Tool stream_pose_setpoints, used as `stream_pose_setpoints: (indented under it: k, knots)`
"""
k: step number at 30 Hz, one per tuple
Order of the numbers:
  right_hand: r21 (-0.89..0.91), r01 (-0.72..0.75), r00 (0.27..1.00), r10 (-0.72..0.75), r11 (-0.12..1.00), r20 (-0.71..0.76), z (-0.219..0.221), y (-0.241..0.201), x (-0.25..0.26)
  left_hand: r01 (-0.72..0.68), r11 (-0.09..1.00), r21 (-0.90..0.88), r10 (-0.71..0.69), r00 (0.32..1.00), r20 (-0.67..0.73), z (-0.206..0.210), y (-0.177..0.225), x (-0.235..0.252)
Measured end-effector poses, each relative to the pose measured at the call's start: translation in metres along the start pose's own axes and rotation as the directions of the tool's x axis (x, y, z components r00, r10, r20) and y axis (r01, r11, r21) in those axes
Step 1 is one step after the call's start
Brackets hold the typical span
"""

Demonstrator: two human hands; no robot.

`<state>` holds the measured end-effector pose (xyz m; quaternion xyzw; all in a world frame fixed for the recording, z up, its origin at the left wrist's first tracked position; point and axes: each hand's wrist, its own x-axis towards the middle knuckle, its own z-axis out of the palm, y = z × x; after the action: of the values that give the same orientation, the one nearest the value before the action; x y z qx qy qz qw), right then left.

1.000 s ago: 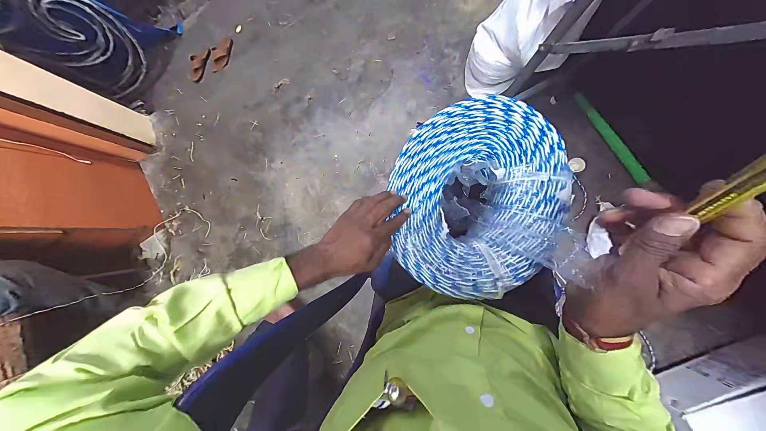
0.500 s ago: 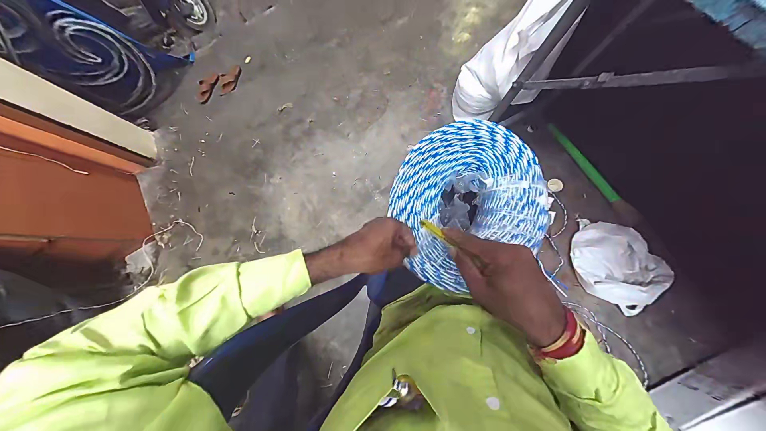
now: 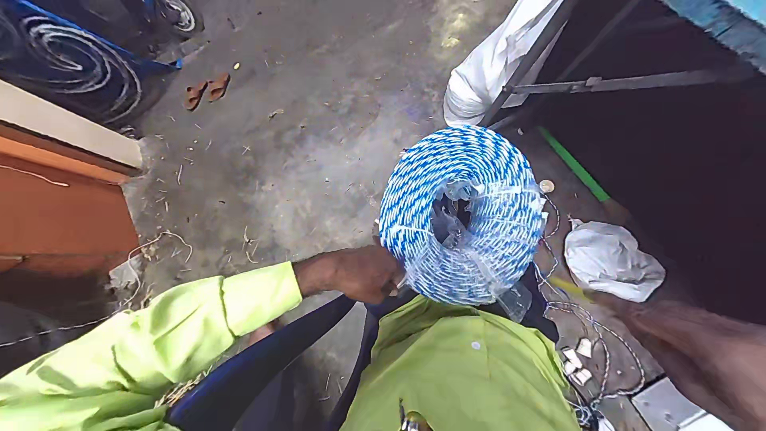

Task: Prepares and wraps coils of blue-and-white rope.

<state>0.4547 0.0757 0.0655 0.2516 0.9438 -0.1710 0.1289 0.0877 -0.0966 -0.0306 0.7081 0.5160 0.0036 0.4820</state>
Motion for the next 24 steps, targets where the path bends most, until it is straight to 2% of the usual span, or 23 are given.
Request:
stream_pose_setpoints:
  k: [2, 3, 5, 8, 11, 13, 15, 16, 18, 21, 23, 24]
  knots:
    - [0.173, 0.223, 0.937, -0.162, 0.959, -0.311, 0.006, -0.012, 0.022, -0.112, 0.992, -0.055, 0.109, 0.993, -0.05, 0.003, 0.003, 0.002]
    - [0.205, 0.293, 0.893, -0.191, 0.934, -0.407, 0.014, -0.023, 0.038, -0.135, 0.986, -0.1, 0.125, 0.987, -0.1, 0.007, 0.004, 0.001]
    - [0.172, 0.349, 0.849, -0.232, 0.921, -0.475, 0.033, -0.051, 0.076, -0.144, 0.973, -0.179, 0.108, 0.975, -0.196, 0.016, 0.001, -0.003]
    - [0.09, 0.416, 0.83, -0.337, 0.905, -0.445, 0.064, -0.079, 0.115, -0.129, 0.974, -0.185, 0.073, 0.956, -0.285, 0.024, -0.005, -0.011]
    - [0.039, 0.469, 0.861, -0.447, 0.882, -0.242, 0.064, -0.072, 0.104, -0.122, 0.975, -0.185, 0.058, 0.947, -0.316, 0.03, -0.007, -0.014]
    - [-0.059, 0.407, 0.909, -0.41, 0.912, -0.07, 0.04, -0.053, 0.078, -0.159, 0.967, -0.2, 0.091, 0.945, -0.313, 0.031, -0.009, -0.014]
    - [-0.203, 0.313, 0.948, -0.32, 0.928, 0.002, 0.014, -0.04, 0.058, -0.18, 0.961, -0.211, 0.115, 0.951, -0.287, 0.029, -0.01, -0.015]
    - [-0.25, 0.278, 0.958, -0.287, 0.928, -0.001, 0.004, -0.037, 0.056, -0.187, 0.963, -0.194, 0.131, 0.954, -0.268, 0.027, -0.01, -0.015]
    - [-0.253, 0.309, 0.931, -0.346, 0.917, -0.117, -0.003, -0.038, 0.069, -0.207, 0.97, -0.128, 0.174, 0.957, -0.233, 0.024, -0.008, -0.014]
    - [-0.095, 0.477, 0.819, -0.482, 0.873, -0.312, 0.017, -0.06, 0.109, -0.256, 0.966, -0.042, 0.24, 0.943, -0.232, 0.023, -0.002, -0.011]
    - [-0.048, 0.551, 0.787, -0.538, 0.833, -0.301, 0.043, -0.065, 0.125, -0.274, 0.961, -0.031, 0.259, 0.935, -0.243, 0.025, -0.001, -0.01]
    - [-0.043, 0.566, 0.794, -0.558, 0.824, -0.243, 0.05, -0.061, 0.124, -0.274, 0.961, -0.034, 0.257, 0.935, -0.245, 0.027, 0.0, -0.01]
